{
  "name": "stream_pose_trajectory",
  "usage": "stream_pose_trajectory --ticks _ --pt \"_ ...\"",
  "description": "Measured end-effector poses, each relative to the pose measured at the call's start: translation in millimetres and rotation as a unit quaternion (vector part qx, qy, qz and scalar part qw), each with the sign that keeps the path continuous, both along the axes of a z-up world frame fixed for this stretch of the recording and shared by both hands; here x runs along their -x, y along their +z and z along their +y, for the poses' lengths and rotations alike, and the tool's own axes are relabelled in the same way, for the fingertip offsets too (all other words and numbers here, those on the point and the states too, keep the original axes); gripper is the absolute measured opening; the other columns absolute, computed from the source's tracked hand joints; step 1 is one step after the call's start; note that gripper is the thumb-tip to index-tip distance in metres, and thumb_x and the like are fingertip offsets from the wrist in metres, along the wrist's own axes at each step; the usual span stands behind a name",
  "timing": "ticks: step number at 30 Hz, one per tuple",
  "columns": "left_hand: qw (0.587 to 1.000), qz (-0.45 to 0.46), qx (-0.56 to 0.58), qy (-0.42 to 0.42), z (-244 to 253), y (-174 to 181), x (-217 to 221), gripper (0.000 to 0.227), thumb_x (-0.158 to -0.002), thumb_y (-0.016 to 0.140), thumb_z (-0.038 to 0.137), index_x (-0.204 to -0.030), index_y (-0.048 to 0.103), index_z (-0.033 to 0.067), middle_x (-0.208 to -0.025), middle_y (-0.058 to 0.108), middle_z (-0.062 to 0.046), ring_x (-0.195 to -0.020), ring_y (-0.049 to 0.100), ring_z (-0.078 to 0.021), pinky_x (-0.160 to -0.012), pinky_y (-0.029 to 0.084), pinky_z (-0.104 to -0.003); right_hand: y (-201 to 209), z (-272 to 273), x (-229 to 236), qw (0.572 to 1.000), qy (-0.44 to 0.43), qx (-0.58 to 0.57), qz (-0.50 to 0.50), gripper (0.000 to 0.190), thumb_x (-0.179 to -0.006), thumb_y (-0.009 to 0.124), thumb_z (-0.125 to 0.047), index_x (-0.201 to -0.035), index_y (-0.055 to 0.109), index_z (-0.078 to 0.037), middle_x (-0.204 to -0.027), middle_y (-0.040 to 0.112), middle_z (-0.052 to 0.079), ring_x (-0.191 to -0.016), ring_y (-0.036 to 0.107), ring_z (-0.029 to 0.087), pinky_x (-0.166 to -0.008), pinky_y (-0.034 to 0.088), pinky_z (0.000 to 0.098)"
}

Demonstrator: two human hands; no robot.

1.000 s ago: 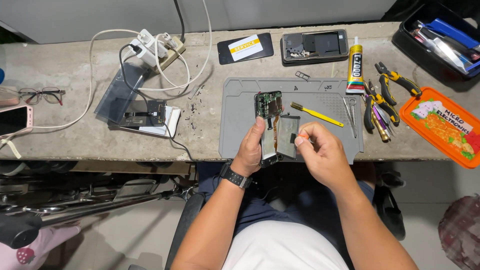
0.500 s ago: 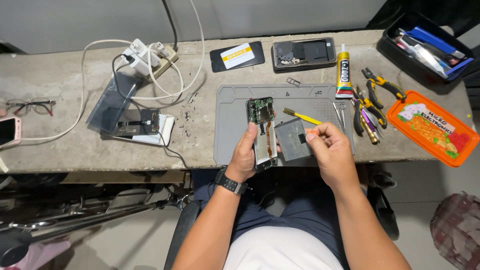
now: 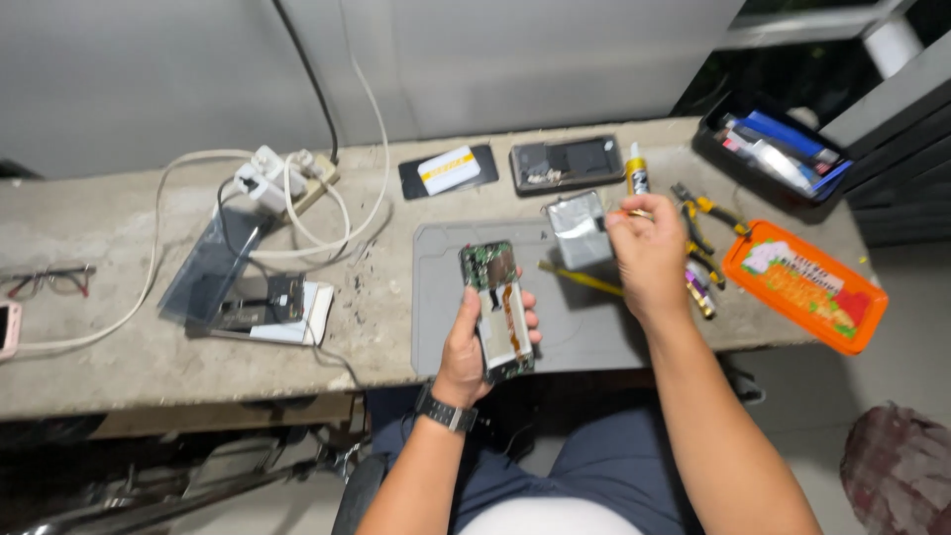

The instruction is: Reassembling the internal components of a smartphone, including the motherboard and screen assembly into the frame.

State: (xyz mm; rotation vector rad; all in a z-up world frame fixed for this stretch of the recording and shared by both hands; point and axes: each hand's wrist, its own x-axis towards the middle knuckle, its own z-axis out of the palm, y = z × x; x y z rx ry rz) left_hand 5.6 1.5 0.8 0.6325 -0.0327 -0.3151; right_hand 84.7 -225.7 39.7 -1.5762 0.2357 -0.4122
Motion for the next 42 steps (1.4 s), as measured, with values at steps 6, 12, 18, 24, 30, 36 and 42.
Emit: stream_pose_trajectory --ticks 6,12,18,24,30,36,42 --pt "0.997 0.02 0.061 -0.033 9 5 3 0.077 -0.108 0.048 0.059 -0.157 0.052 -0.0002 -0.119 0.073 -0.02 -0.095 0.076 -0.0296 -0.081 0.068 -0.045 -2 14 -111 0.991 0.011 0.129 -0.026 0.021 -0.099 0.063 -0.009 -0.118 0.06 -0.014 -0.068 0.065 0.002 -0.057 0.049 0.011 -0.057 0.041 0.0316" --pt "0.994 0.025 0.091 -0.051 9 10 2 0.086 -0.104 0.044 0.069 -0.156 0.053 0.0008 -0.12 0.072 -0.022 -0.096 0.075 -0.0305 -0.082 0.068 -0.046 -8 23 -148 0.964 -0.027 0.258 0.054 0.026 -0.093 0.063 -0.019 -0.118 0.067 -0.023 -0.089 0.08 0.0 -0.077 0.07 0.02 -0.084 0.052 0.0371" --pt "0.995 0.03 0.078 -0.056 10 12 0 0.085 -0.107 0.036 0.066 -0.156 0.054 -0.0018 -0.119 0.072 -0.023 -0.095 0.075 -0.0325 -0.081 0.066 -0.048 -31 13 -156 0.936 -0.043 0.348 0.02 0.027 -0.092 0.057 -0.011 -0.115 0.068 -0.018 -0.095 0.08 0.008 -0.093 0.073 0.039 -0.087 0.054 0.0493" --pt "0.994 0.031 0.086 -0.067 10 12 1 0.084 -0.109 0.037 0.065 -0.158 0.052 -0.0015 -0.12 0.073 -0.022 -0.097 0.076 -0.0313 -0.084 0.068 -0.048 -47 7 -161 0.922 -0.041 0.382 -0.041 0.023 -0.092 0.059 -0.01 -0.112 0.068 -0.017 -0.089 0.082 0.007 -0.085 0.075 0.039 -0.086 0.055 0.0499" --pt "0.994 0.054 0.083 -0.047 4 0 -4 0.089 -0.109 0.035 0.067 -0.158 0.052 -0.0056 -0.119 0.077 -0.029 -0.1 0.082 -0.0343 -0.086 0.072 -0.054 3 25 -72 0.924 0.031 0.337 -0.177 0.023 -0.094 0.081 -0.006 -0.115 0.077 -0.013 -0.097 0.076 0.012 -0.092 0.076 0.035 -0.083 0.061 0.042" --pt "0.992 0.072 0.094 -0.037 -2 -34 0 0.086 -0.109 0.043 0.068 -0.15 0.062 -0.0057 -0.122 0.079 -0.029 -0.099 0.083 -0.0356 -0.084 0.072 -0.053 18 56 54 0.942 0.178 0.269 -0.095 0.02 -0.091 0.082 -0.007 -0.109 0.085 -0.016 -0.1 0.072 0.007 -0.09 0.072 0.024 -0.079 0.061 0.037" --pt "0.999 0.026 0.028 0.007 -6 -2 1 0.069 -0.114 0.048 0.055 -0.144 0.064 -0.0048 -0.123 0.078 -0.021 -0.102 0.081 -0.028 -0.089 0.07 -0.047 7 66 61 0.944 0.228 0.226 -0.072 0.018 -0.092 0.081 -0.003 -0.105 0.084 -0.015 -0.097 0.067 0.012 -0.082 0.071 0.029 -0.04 0.066 0.0352"
